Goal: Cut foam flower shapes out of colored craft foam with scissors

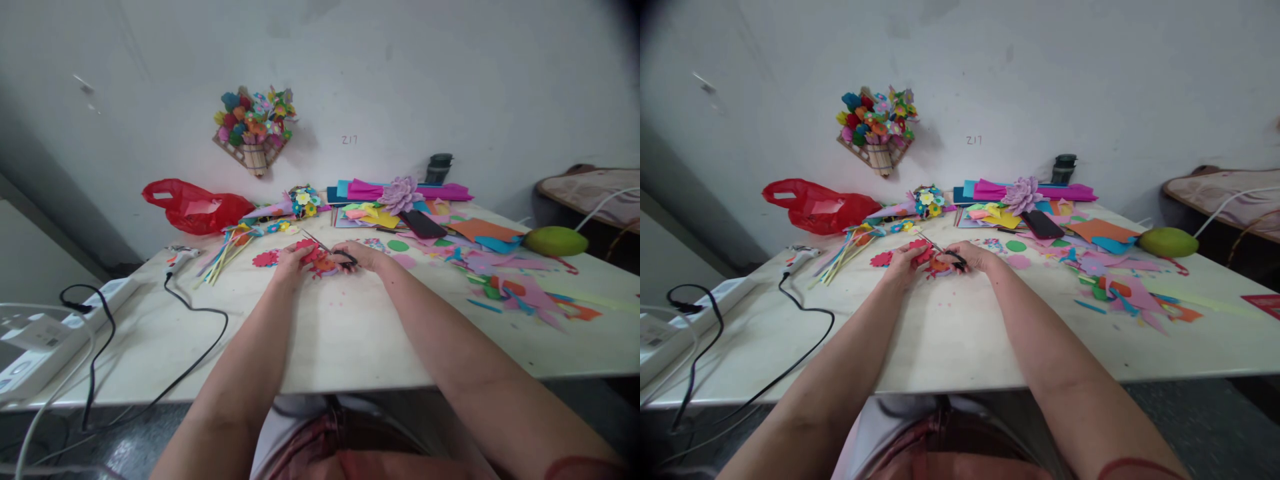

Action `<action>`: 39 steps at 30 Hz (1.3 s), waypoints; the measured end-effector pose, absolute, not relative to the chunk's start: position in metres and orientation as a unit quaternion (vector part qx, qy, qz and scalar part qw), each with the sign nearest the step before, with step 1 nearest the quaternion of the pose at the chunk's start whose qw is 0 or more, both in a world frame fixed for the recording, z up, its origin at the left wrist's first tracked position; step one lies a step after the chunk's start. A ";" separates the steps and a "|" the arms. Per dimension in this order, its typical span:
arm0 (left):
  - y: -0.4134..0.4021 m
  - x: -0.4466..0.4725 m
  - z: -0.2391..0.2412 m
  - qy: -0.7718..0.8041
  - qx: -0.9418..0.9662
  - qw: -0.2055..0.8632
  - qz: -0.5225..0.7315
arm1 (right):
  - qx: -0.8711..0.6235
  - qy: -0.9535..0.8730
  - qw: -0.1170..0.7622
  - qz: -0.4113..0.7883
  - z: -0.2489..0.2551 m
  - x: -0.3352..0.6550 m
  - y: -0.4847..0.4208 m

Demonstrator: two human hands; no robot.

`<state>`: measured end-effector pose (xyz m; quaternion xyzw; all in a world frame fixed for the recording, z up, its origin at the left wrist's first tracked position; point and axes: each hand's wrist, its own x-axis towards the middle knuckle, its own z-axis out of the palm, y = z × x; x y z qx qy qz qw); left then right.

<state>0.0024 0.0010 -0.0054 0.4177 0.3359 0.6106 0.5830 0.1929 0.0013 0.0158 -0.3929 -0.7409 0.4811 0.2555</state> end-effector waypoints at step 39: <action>0.003 0.001 -0.007 0.328 0.416 0.588 0.611 | -0.426 -0.732 0.261 0.463 0.016 0.192 0.002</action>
